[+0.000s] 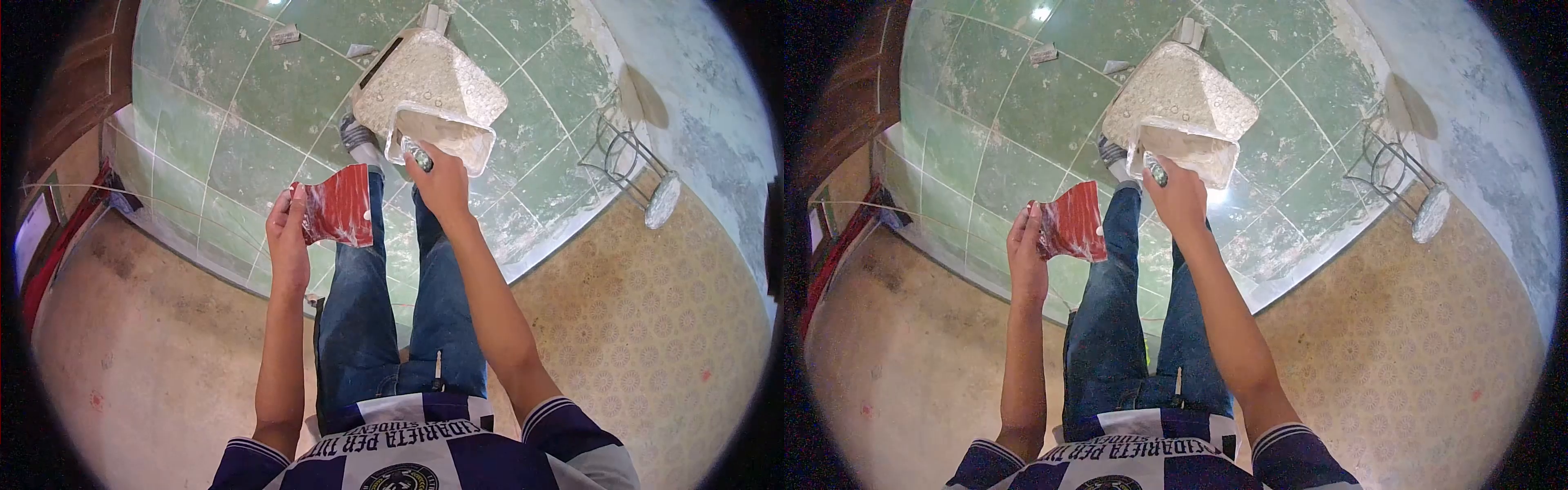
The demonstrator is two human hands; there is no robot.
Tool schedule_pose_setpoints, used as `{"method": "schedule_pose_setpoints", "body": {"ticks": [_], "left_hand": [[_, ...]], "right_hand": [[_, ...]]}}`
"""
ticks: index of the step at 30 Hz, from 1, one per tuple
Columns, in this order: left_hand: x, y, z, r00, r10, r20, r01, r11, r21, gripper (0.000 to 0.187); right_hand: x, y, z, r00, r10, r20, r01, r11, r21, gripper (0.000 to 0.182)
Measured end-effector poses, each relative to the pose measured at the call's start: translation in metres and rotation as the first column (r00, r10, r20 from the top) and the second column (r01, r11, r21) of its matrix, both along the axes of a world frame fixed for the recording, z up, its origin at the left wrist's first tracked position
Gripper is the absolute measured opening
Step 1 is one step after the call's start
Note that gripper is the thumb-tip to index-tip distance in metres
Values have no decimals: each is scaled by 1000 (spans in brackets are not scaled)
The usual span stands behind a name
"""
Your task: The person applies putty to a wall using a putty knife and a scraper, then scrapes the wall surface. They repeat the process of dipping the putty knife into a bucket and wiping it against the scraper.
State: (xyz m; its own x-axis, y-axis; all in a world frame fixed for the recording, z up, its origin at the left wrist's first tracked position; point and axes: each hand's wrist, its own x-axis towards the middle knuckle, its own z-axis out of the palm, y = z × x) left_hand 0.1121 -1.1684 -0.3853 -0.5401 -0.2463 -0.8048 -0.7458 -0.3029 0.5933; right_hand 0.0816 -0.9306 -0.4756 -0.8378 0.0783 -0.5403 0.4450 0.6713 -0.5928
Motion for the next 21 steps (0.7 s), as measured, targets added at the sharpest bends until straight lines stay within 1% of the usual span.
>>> {"method": "schedule_pose_setpoints", "body": {"ticks": [2,5,7,9,11,12,13,14,15,17,18,20,21], "left_hand": [[-2,-1,1,1000,3,16,-3,1000,-21,28],[-1,-3,0,1000,-6,-1,6,1000,-9,30],[-6,4,4,999,42,-18,-43,998,-42,24],[-5,4,2,999,47,-12,-48,997,-53,24],[0,0,-2,998,56,-3,-56,996,-69,25],[2,-5,-4,1000,25,-6,-25,999,-28,27],[4,-7,-5,1000,-7,-11,7,1000,13,32],[5,-8,-7,1000,-6,-10,6,1000,13,32],[4,-7,-6,1000,-8,0,8,1000,4,31],[2,-6,-4,1000,-11,11,11,1000,-8,31],[1,-6,-2,1000,-13,12,13,1000,-9,30],[-1,-8,0,1000,-15,12,15,1000,-15,30],[-2,-10,1,1000,-8,8,8,1000,-13,29]], "right_hand": [[-4,-1,-13,1000,28,-4,-27,996,85,45],[-11,2,-20,999,7,46,-13,993,121,43],[-12,9,-16,999,-14,33,9,991,132,44],[-16,17,-9,999,-32,14,30,989,142,45],[-14,22,-1,994,-56,-91,65,992,105,42],[-14,23,4,994,-54,-90,63,992,105,42],[-14,23,8,997,-58,-51,58,998,5,43],[-14,22,10,998,-59,-10,58,994,-96,44],[-15,20,10,998,-59,-10,57,994,-97,44],[-17,13,8,995,58,82,-55,998,-41,43],[-16,14,4,995,57,83,-53,998,-45,43],[-16,23,-4,980,188,65,-188,982,-3,41],[-16,28,-2,980,190,65,-190,982,-6,41]]}}
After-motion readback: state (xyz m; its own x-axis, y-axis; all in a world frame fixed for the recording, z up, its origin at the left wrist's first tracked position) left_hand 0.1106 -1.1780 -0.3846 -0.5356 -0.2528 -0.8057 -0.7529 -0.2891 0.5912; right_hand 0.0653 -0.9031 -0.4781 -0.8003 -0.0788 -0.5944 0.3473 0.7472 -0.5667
